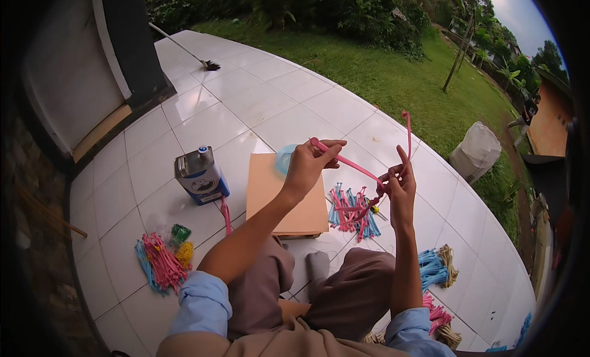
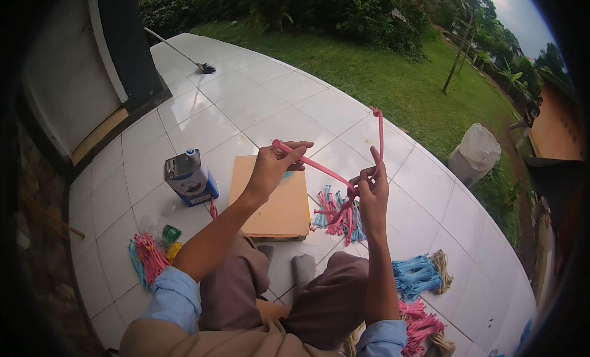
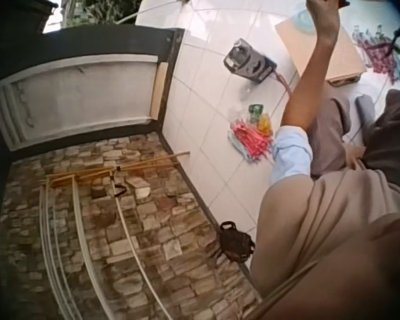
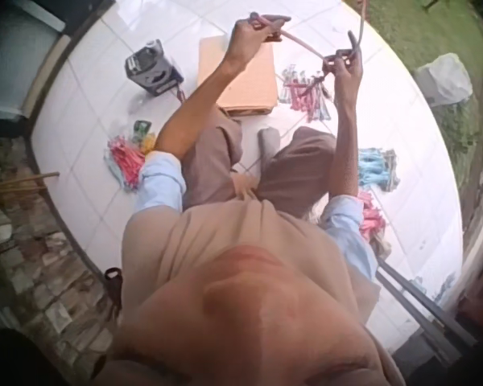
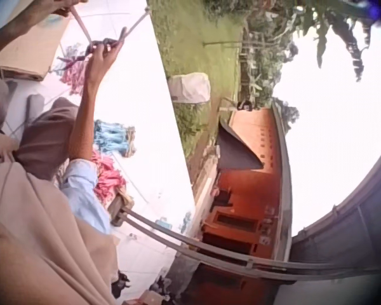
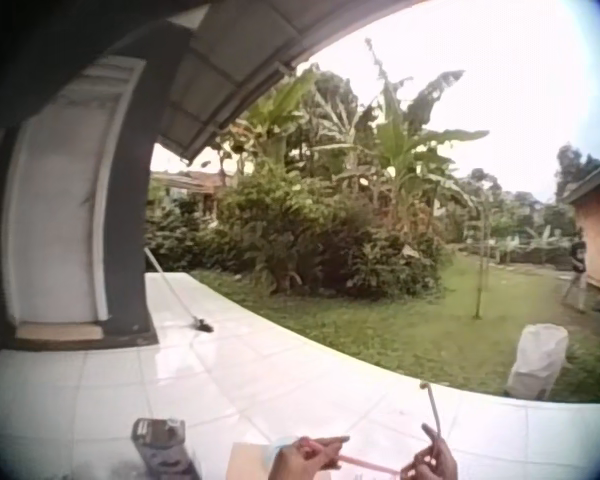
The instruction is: The person applies a liquid from a container to pink plastic components and joins them together by hand.
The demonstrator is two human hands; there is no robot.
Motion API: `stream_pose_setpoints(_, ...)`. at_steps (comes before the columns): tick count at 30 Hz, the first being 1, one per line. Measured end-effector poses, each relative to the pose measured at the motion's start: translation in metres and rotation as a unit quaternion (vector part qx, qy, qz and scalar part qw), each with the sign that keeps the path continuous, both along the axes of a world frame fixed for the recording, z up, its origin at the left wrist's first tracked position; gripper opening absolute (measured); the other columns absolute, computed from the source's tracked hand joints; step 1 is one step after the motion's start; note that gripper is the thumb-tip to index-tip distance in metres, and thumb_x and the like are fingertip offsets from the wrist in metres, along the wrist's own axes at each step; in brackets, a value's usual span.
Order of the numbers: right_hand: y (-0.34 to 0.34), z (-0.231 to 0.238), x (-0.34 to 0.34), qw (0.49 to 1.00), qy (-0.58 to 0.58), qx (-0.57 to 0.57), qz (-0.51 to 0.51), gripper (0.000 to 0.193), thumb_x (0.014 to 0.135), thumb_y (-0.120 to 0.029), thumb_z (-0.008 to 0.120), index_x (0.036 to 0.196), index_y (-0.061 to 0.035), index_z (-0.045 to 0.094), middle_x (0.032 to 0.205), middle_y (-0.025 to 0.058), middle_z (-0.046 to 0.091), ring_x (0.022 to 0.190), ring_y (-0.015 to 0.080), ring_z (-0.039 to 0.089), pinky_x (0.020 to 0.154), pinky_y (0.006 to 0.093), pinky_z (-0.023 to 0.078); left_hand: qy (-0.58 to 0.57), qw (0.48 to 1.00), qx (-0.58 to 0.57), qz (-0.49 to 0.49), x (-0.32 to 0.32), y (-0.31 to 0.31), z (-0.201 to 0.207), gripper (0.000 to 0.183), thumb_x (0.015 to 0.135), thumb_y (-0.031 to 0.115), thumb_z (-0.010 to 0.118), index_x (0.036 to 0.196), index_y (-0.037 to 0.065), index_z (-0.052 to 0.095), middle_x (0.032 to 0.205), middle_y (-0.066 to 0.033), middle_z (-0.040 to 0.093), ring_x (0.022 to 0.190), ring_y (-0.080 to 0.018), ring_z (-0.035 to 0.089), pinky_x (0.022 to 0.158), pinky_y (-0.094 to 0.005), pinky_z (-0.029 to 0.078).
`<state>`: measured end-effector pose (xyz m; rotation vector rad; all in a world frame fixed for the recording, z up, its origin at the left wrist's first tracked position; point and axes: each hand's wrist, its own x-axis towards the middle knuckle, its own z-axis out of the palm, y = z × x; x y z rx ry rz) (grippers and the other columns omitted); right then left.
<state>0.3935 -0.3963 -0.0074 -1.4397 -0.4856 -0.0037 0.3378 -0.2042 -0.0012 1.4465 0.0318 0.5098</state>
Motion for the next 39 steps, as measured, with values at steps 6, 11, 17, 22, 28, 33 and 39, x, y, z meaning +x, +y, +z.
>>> stream_pose_setpoints(6,-0.020,-0.001,0.032,0.989,0.016,-0.075,0.128,0.090,0.064,0.008,0.044,0.145,-0.0104,0.009,0.079,0.0030,0.038,0.063,0.0156,0.059,0.050,0.0293,0.057,0.143,0.987,0.044,-0.053,-0.013,0.024,-0.003,0.017,0.080,0.015,0.069,0.089,0.001,0.067,0.075,-0.0033,0.064,0.071,-0.0075,0.060,0.069,-0.0209,0.052)
stream_pose_setpoints(11,0.007,-0.061,0.080,0.943,0.085,-0.188,0.261,0.092,0.068,0.009,0.050,0.145,-0.0135,0.005,0.084,0.0047,0.041,0.070,0.0158,0.058,0.060,0.0328,0.059,0.185,0.966,0.176,-0.039,-0.008,0.053,-0.085,0.013,0.078,0.014,0.069,0.087,0.006,0.070,0.076,-0.0015,0.064,0.073,-0.0082,0.058,0.069,-0.0256,0.047)
stream_pose_setpoints(17,0.052,-0.159,0.118,0.914,0.165,-0.210,0.305,0.089,0.074,0.008,0.051,0.145,-0.0142,0.003,0.090,0.0088,0.044,0.068,0.0192,0.061,0.060,0.0324,0.053,0.221,0.944,0.244,0.002,0.006,0.076,-0.174,0.023,0.077,0.004,0.064,0.095,0.015,0.072,0.077,-0.0011,0.045,0.068,-0.0126,0.046,0.067,-0.0263,0.044)
stream_pose_setpoints(22,0.071,-0.174,0.132,0.893,0.229,-0.197,0.335,0.095,0.075,0.006,0.058,0.145,-0.0127,-0.004,0.100,0.0164,0.049,0.070,0.0197,0.061,0.060,0.0337,0.054,0.212,0.904,0.370,-0.003,0.009,0.091,-0.189,0.031,0.075,0.002,0.062,0.098,0.022,0.071,0.075,-0.0044,0.040,0.070,-0.0188,0.046,0.070,-0.0325,0.044)
stream_pose_setpoints(28,0.082,-0.179,0.143,0.887,0.236,-0.213,0.334,0.102,0.074,0.005,0.063,0.144,-0.0153,-0.009,0.106,0.0192,0.047,0.078,0.0193,0.060,0.064,0.0333,0.056,0.240,0.896,0.373,-0.028,0.017,0.102,-0.183,0.036,0.072,-0.002,0.060,0.098,0.022,0.071,0.076,-0.0058,0.038,0.069,-0.0194,0.047,0.068,-0.0325,0.045)
stream_pose_setpoints(33,0.082,-0.183,0.143,0.896,0.211,-0.241,0.308,0.107,0.077,0.001,0.065,0.141,-0.0202,-0.018,0.097,0.0138,0.051,0.075,0.0171,0.061,0.067,0.0347,0.056,0.225,0.895,0.384,-0.027,0.017,0.104,-0.186,0.037,0.071,-0.003,0.059,0.098,0.020,0.071,0.075,-0.0061,0.037,0.068,-0.0195,0.047,0.064,-0.0323,0.045)
stream_pose_setpoints(39,0.087,-0.184,0.143,0.906,0.187,-0.224,0.305,0.106,0.079,0.001,0.064,0.141,-0.0230,-0.018,0.091,0.0111,0.050,0.069,0.0140,0.061,0.061,0.0308,0.055,0.219,0.891,0.397,-0.026,0.017,0.104,-0.187,0.036,0.071,-0.003,0.059,0.097,0.018,0.071,0.074,-0.0060,0.036,0.068,-0.0191,0.048,0.063,-0.0319,0.045)
